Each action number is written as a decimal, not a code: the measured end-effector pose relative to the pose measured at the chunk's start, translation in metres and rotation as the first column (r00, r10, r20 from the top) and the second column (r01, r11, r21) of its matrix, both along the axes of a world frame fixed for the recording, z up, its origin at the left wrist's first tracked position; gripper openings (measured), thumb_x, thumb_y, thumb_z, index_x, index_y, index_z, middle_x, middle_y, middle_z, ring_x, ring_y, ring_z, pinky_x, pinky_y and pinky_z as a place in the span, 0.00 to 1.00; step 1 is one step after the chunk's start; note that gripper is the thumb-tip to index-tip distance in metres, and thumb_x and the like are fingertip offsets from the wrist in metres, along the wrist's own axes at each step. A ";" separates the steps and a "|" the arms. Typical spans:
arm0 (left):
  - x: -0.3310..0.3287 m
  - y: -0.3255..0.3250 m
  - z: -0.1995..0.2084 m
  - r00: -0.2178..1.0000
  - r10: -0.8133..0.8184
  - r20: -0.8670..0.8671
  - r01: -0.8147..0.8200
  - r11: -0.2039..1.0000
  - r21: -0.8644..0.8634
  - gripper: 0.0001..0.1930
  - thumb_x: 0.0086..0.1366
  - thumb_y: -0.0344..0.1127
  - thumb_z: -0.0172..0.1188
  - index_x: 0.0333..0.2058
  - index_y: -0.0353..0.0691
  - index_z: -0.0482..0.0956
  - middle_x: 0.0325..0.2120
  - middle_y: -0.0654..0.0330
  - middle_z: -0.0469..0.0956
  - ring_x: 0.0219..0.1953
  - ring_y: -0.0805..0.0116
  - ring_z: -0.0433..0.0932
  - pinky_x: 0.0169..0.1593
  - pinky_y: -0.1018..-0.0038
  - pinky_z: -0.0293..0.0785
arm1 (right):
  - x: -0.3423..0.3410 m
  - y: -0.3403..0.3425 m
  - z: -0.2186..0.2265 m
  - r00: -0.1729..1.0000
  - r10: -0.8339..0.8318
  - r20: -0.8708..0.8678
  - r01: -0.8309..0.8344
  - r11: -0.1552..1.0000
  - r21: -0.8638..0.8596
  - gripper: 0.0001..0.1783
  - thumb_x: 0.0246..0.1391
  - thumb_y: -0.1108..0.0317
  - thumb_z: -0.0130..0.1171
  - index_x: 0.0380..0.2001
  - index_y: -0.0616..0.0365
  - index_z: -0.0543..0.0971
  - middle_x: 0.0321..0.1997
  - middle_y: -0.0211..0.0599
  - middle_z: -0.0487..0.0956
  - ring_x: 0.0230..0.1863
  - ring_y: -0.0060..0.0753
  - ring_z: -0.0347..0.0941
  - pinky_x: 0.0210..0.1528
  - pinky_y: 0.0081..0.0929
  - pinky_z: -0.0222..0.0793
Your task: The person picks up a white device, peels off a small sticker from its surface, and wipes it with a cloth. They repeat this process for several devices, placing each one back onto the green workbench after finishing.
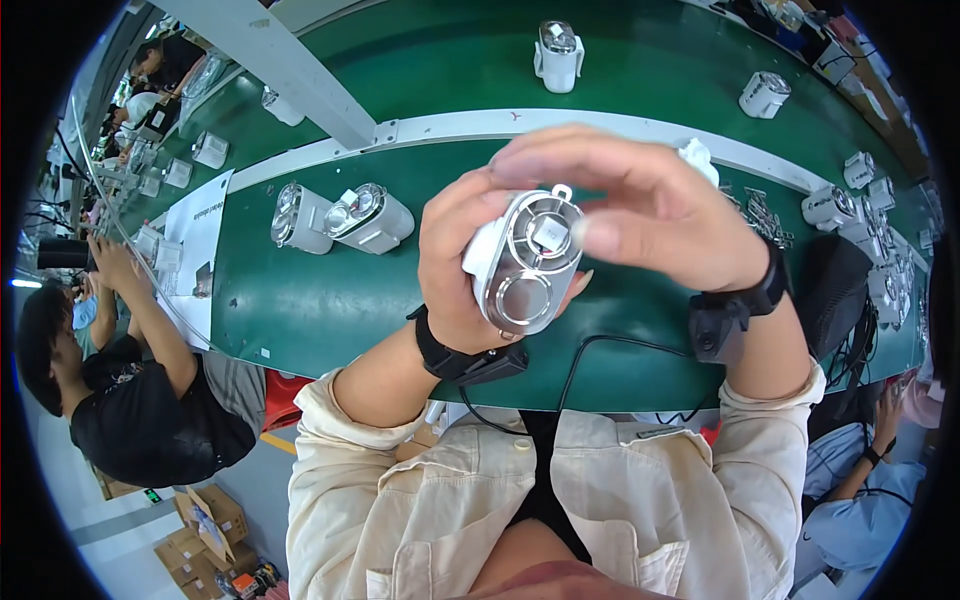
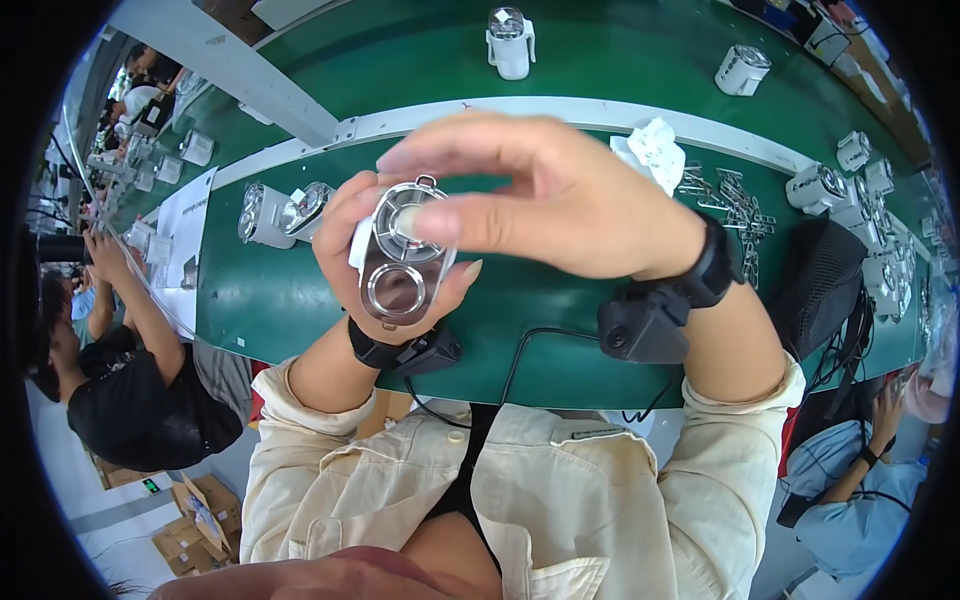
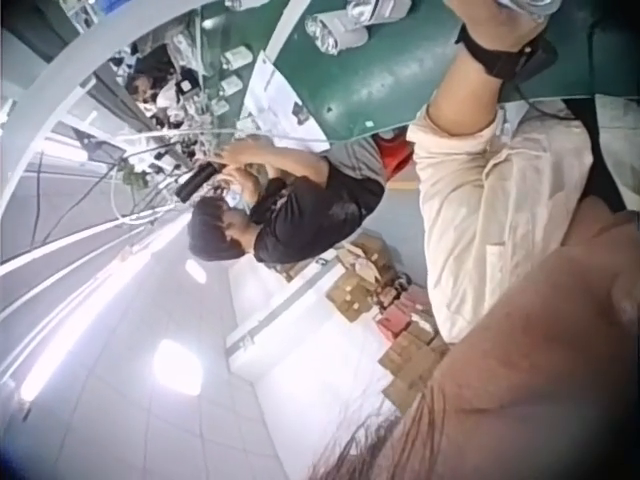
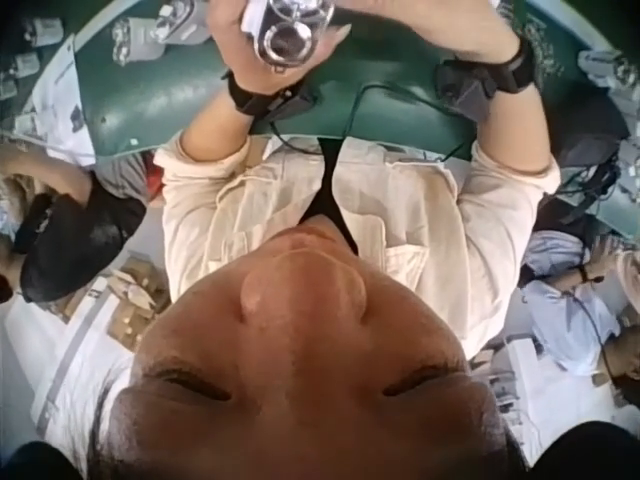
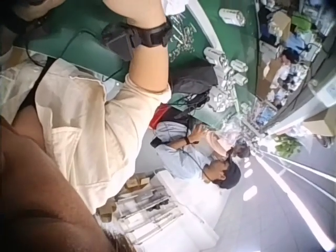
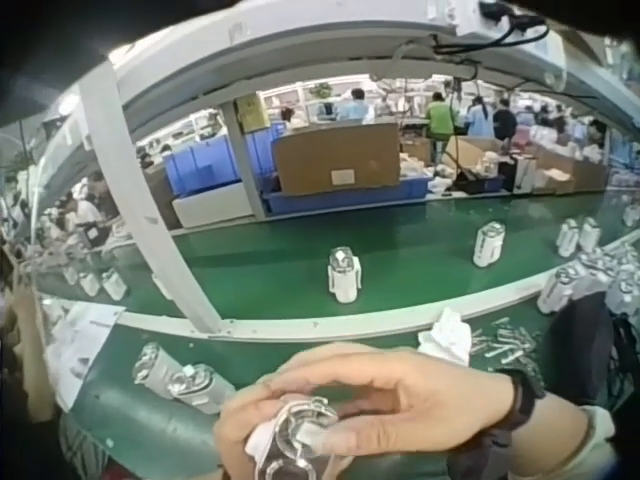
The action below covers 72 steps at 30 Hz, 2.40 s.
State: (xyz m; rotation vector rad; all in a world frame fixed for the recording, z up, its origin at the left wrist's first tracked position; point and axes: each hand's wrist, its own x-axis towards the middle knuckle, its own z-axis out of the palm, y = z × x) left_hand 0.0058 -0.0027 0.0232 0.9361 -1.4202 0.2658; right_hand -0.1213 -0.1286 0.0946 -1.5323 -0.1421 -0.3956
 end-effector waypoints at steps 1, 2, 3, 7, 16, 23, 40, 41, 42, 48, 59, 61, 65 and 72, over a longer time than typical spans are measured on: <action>-0.001 0.004 0.000 0.995 0.091 0.034 -0.092 0.995 0.024 0.40 0.41 0.32 0.78 0.52 0.39 0.65 0.48 0.51 0.67 0.46 0.57 0.75 0.45 0.66 0.74 | 0.002 0.002 -0.003 0.999 0.037 -0.022 -0.036 0.999 0.013 0.19 0.55 0.66 0.60 0.49 0.64 0.78 0.56 0.40 0.70 0.56 0.33 0.68 0.56 0.28 0.67; -0.002 0.006 0.000 0.981 0.180 0.070 -0.183 0.982 0.046 0.40 0.41 0.32 0.78 0.52 0.39 0.65 0.48 0.50 0.67 0.46 0.57 0.74 0.45 0.65 0.74 | 0.003 0.003 -0.005 0.996 0.074 -0.045 -0.072 0.997 0.027 0.21 0.56 0.66 0.59 0.51 0.64 0.77 0.59 0.40 0.69 0.59 0.33 0.67 0.58 0.28 0.66; -0.002 0.006 0.001 0.981 0.182 0.070 -0.186 0.982 0.043 0.40 0.41 0.32 0.78 0.52 0.39 0.65 0.48 0.50 0.67 0.46 0.57 0.74 0.45 0.65 0.74 | 0.005 0.004 -0.007 0.996 0.076 -0.045 -0.075 0.997 0.024 0.21 0.56 0.66 0.59 0.51 0.64 0.77 0.59 0.40 0.69 0.59 0.33 0.67 0.58 0.28 0.66; -0.002 0.003 0.001 0.923 0.345 0.172 -0.357 0.933 0.047 0.40 0.42 0.32 0.78 0.53 0.39 0.63 0.49 0.50 0.65 0.44 0.58 0.75 0.44 0.66 0.75 | 0.007 0.004 -0.010 0.980 0.139 -0.140 -0.102 0.965 0.240 0.24 0.54 0.68 0.61 0.54 0.63 0.76 0.62 0.43 0.67 0.61 0.34 0.66 0.60 0.31 0.64; 0.002 -0.004 -0.010 0.953 0.263 0.152 -0.268 0.963 0.012 0.44 0.43 0.39 0.78 0.55 0.40 0.59 0.52 0.49 0.64 0.50 0.58 0.71 0.49 0.67 0.71 | 0.010 0.011 -0.017 0.989 0.116 -0.088 -0.085 0.951 0.297 0.23 0.56 0.67 0.59 0.55 0.62 0.74 0.56 0.40 0.72 0.55 0.30 0.70 0.55 0.28 0.70; 0.004 0.001 -0.007 0.944 0.325 -0.061 -0.286 0.896 0.341 0.44 0.47 0.38 0.76 0.58 0.39 0.56 0.54 0.48 0.61 0.50 0.57 0.70 0.51 0.62 0.68 | 0.023 -0.059 -0.025 0.949 -0.138 -0.284 0.212 0.945 0.250 0.19 0.60 0.61 0.54 0.51 0.60 0.74 0.43 0.34 0.78 0.45 0.27 0.76 0.49 0.30 0.72; 0.011 -0.002 -0.002 0.848 0.174 -0.500 0.042 0.919 0.391 0.42 0.54 0.39 0.70 0.59 0.37 0.50 0.55 0.47 0.59 0.51 0.60 0.69 0.52 0.63 0.68 | 0.095 -0.129 -0.023 0.331 -0.937 0.112 0.342 0.009 -0.940 0.30 0.49 0.55 0.63 0.52 0.63 0.76 0.44 0.55 0.80 0.47 0.54 0.77 0.51 0.36 0.72; 0.012 -0.004 -0.003 0.857 0.181 -0.483 0.028 0.919 0.394 0.43 0.54 0.39 0.70 0.60 0.37 0.50 0.55 0.47 0.59 0.51 0.60 0.69 0.53 0.63 0.68 | 0.094 -0.131 -0.022 0.327 -0.938 0.113 0.343 0.007 -0.939 0.30 0.49 0.55 0.63 0.52 0.63 0.76 0.44 0.55 0.80 0.47 0.54 0.77 0.51 0.36 0.72; 0.012 -0.005 -0.005 0.865 0.188 -0.466 0.014 0.918 0.396 0.43 0.54 0.39 0.70 0.60 0.37 0.50 0.55 0.47 0.59 0.51 0.60 0.69 0.53 0.63 0.68 | 0.092 -0.136 -0.023 0.347 -0.937 0.039 0.296 0.069 -0.953 0.31 0.47 0.58 0.64 0.53 0.64 0.74 0.46 0.54 0.80 0.49 0.52 0.76 0.51 0.35 0.72; 0.015 -0.005 -0.007 0.902 0.318 -0.292 -0.135 0.850 0.509 0.46 0.51 0.40 0.72 0.62 0.35 0.53 0.56 0.46 0.60 0.55 0.58 0.68 0.57 0.64 0.66 | 0.049 -0.117 -0.014 0.865 -0.338 -0.370 0.180 0.899 -0.400 0.42 0.40 0.81 0.64 0.63 0.67 0.62 0.56 0.48 0.75 0.57 0.35 0.71 0.56 0.29 0.69; -0.004 0.009 0.012 0.962 0.033 -0.271 0.090 0.899 0.429 0.48 0.44 0.32 0.78 0.61 0.32 0.58 0.44 0.55 0.77 0.45 0.66 0.78 0.50 0.70 0.74 | -0.022 -0.005 0.038 0.957 -0.268 0.112 0.280 0.750 -0.600 0.28 0.40 0.80 0.68 0.49 0.64 0.74 0.43 0.40 0.77 0.50 0.36 0.72 0.55 0.31 0.66; -0.006 0.011 0.011 0.986 0.147 -0.081 -0.105 0.916 0.387 0.49 0.43 0.32 0.79 0.61 0.31 0.58 0.43 0.53 0.77 0.43 0.66 0.79 0.47 0.72 0.76 | -0.023 0.000 0.041 0.941 -0.259 0.217 0.335 0.618 -0.712 0.20 0.41 0.79 0.68 0.41 0.64 0.76 0.39 0.37 0.75 0.45 0.33 0.71 0.50 0.28 0.66; -0.007 0.007 0.003 0.975 0.218 0.031 -0.217 0.930 0.297 0.48 0.44 0.33 0.78 0.61 0.32 0.58 0.42 0.51 0.77 0.42 0.65 0.80 0.45 0.73 0.77 | -0.028 -0.002 0.038 0.941 -0.242 0.238 0.338 0.616 -0.711 0.14 0.41 0.76 0.69 0.35 0.64 0.78 0.36 0.37 0.75 0.39 0.31 0.70 0.43 0.27 0.64; -0.006 0.003 -0.001 0.972 0.233 0.006 -0.226 0.938 0.261 0.46 0.45 0.33 0.77 0.60 0.31 0.59 0.41 0.49 0.77 0.40 0.61 0.79 0.42 0.71 0.77 | -0.023 0.004 0.031 0.939 -0.333 0.085 0.328 0.792 -0.514 0.10 0.42 0.76 0.68 0.31 0.64 0.78 0.34 0.37 0.75 0.34 0.32 0.69 0.39 0.28 0.64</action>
